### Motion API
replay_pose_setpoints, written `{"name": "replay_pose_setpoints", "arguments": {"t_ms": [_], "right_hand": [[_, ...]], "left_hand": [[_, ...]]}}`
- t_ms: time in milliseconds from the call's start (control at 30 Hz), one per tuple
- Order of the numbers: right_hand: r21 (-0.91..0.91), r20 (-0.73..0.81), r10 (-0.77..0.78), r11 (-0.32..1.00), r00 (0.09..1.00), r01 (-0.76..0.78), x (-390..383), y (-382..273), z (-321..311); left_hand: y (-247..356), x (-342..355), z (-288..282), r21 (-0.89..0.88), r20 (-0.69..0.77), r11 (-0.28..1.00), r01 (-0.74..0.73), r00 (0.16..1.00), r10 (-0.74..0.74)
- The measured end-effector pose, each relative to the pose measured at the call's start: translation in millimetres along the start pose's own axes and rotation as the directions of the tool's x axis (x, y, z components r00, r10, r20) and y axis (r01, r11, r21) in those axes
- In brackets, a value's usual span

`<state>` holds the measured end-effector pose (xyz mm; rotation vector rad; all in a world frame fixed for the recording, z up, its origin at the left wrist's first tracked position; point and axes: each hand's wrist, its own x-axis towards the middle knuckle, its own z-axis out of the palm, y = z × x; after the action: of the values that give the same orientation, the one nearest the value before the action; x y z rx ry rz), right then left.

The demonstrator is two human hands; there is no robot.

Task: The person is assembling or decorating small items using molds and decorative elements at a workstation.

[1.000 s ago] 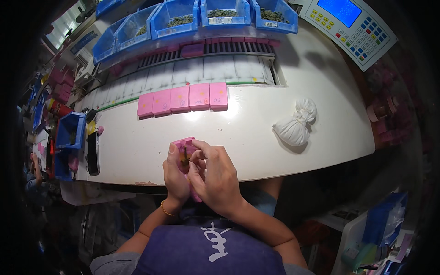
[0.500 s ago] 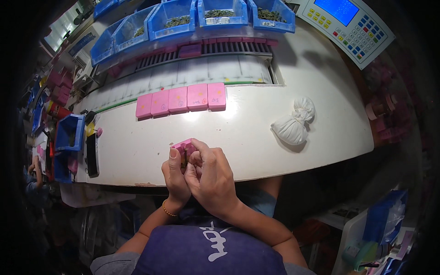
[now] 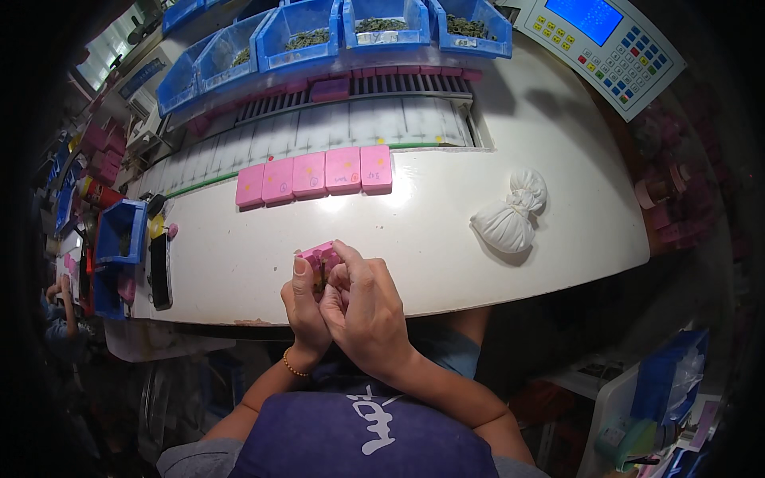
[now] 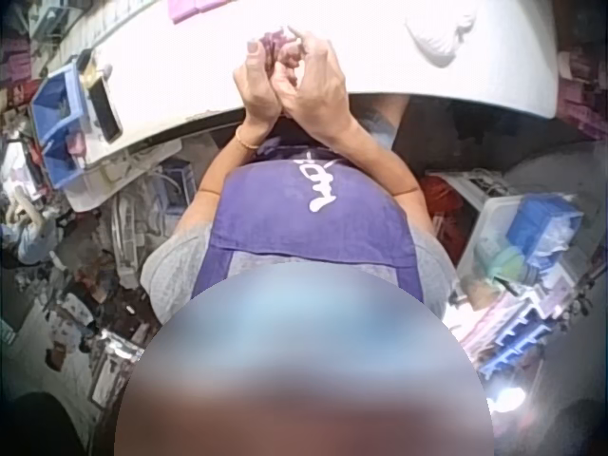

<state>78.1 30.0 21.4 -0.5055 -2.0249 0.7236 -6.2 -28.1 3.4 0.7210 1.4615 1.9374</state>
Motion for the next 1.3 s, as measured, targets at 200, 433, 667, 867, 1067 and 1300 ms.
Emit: {"name": "replay_pose_setpoints", "arguments": {"t_ms": [200,433,667,867,1067,1300], "right_hand": [[-0.002,0.002,0.0,1.0,1.0,0.0,-1,0,1],[-0.01,0.036,0.011,1.0,0.999,-0.011,-4,-1,0],[-0.001,-0.034,-0.026,1.0,0.999,0.026,-3,1,4],[-0.014,-0.036,-0.043,0.999,0.998,0.042,-3,0,4],[-0.023,-0.014,-0.056,0.998,0.998,0.056,-3,0,4],[0.07,-0.008,-0.05,0.996,0.999,0.05,-3,1,-7]], "left_hand": [[2,0,3,-0.004,-0.016,1.0,-0.025,1.0,0.025],[2,0,3,-0.001,-0.037,1.0,-0.01,0.999,0.01],[3,-1,4,-0.031,-0.041,1.0,0.005,0.999,-0.007],[6,0,3,-0.001,-0.036,1.0,0.0,0.999,0.0],[5,0,1,0.005,-0.028,1.0,0.026,0.999,-0.026],[2,5,6,-0.088,-0.106,0.993,0.081,0.99,-0.09]]}}
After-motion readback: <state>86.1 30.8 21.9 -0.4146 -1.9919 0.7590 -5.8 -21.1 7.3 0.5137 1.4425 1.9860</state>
